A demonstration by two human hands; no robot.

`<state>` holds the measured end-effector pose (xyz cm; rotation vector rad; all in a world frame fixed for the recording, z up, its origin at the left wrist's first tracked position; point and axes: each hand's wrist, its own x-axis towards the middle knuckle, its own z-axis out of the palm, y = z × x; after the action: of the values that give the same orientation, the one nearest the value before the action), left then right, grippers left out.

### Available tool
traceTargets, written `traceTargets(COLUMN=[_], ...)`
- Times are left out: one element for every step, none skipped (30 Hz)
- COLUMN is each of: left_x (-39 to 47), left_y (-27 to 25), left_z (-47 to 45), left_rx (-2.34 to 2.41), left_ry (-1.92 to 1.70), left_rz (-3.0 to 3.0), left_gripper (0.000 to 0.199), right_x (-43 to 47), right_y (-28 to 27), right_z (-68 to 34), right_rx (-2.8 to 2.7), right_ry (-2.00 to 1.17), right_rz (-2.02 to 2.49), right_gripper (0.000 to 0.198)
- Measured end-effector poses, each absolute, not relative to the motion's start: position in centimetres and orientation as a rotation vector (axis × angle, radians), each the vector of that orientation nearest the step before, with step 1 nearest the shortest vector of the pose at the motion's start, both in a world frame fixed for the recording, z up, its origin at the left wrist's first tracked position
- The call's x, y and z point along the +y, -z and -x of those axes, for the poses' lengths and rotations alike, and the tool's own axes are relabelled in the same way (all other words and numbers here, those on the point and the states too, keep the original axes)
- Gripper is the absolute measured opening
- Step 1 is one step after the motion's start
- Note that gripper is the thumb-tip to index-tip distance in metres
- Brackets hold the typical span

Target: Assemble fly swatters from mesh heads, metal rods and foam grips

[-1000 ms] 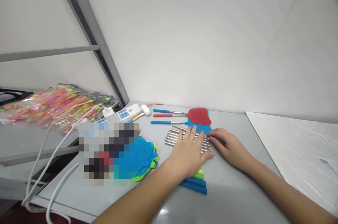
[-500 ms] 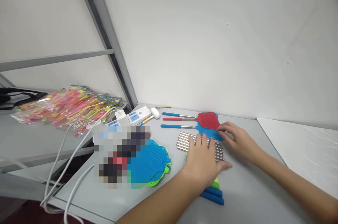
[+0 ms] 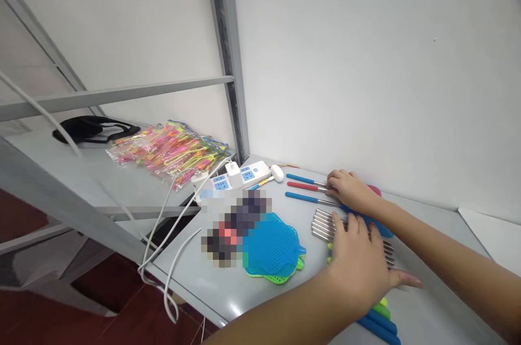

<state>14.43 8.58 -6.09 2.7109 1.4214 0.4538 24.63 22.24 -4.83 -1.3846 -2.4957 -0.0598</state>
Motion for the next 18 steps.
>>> traceTargets(left_x=[8.6, 8.6, 8.6, 8.7, 8.7, 8.7, 8.8, 8.9, 8.9, 9.0, 9.1, 9.1, 9.2, 9.2, 9.2, 9.1, 9.0, 8.8], left_y=[5.8, 5.3, 4.7, 4.0, 3.2, 2.3, 1.5, 0.7, 0.1, -0.3, -0.4, -0.4, -0.2, 0.2, 0.7, 1.1, 1.5, 1.9], left_z=[-14.4, -14.3, -14.1, -13.9, -13.5, -13.2, -12.8, -12.5, -12.2, -12.0, -12.0, -12.0, -12.2, -12.5, -12.8, -13.1, -13.4, -13.7], left_rx=[1.409, 1.374, 1.316, 1.24, 1.154, 1.082, 1.041, 1.057, 1.106, 1.175, 1.235, 1.268, 1.267, 1.238, 1.195, 1.159, 1.137, 1.132], left_ry=[-0.502, -0.555, -0.615, -0.682, -0.752, -0.835, -0.925, -1.008, -1.071, -1.101, -1.111, -1.092, -1.042, -0.96, -0.861, -0.768, -0.693, -0.645], left_rz=[-2.722, -2.736, -2.754, -2.776, -2.797, -2.816, -2.833, -2.832, -2.825, -2.816, -2.806, -2.808, -2.825, -2.852, -2.877, -2.886, -2.878, -2.854], left_gripper=[0.092, 0.086, 0.078, 0.069, 0.059, 0.05, 0.043, 0.039, 0.036, 0.035, 0.036, 0.038, 0.039, 0.039, 0.041, 0.045, 0.048, 0.051], right_x=[22.0, 21.6, 21.0, 20.1, 19.0, 17.6, 15.9, 14.2, 12.3, 10.5, 8.8, 7.4, 6.2, 5.3, 4.6, 4.2, 4.0, 3.8], right_y=[4.3, 3.6, 2.9, 2.2, 1.6, 1.2, 1.0, 1.1, 1.4, 1.9, 2.5, 3.1, 3.6, 3.9, 4.1, 4.1, 3.9, 3.6], right_z=[-25.0, -25.7, -26.5, -27.4, -28.5, -29.7, -30.9, -32.1, -33.1, -34.1, -34.9, -35.5, -36.1, -36.5, -36.7, -36.9, -36.9, -36.9], right_rx=[-2.482, -2.46, -2.427, -2.383, -2.33, -2.265, -2.183, -2.136, -2.103, -2.093, -2.123, -2.167, -2.214, -2.253, -2.288, -2.318, -2.34, -2.359], right_ry=[0.081, 0.106, 0.13, 0.157, 0.185, 0.202, 0.228, 0.237, 0.25, 0.28, 0.318, 0.362, 0.4, 0.442, 0.486, 0.528, 0.566, 0.593], right_rz=[1.398, 1.42, 1.452, 1.489, 1.528, 1.57, 1.603, 1.617, 1.621, 1.616, 1.598, 1.562, 1.524, 1.482, 1.442, 1.405, 1.373, 1.344], right_gripper=[0.015, 0.017, 0.02, 0.023, 0.025, 0.024, 0.024, 0.023, 0.022, 0.022, 0.021, 0.02, 0.018, 0.016, 0.015, 0.014, 0.014, 0.015])
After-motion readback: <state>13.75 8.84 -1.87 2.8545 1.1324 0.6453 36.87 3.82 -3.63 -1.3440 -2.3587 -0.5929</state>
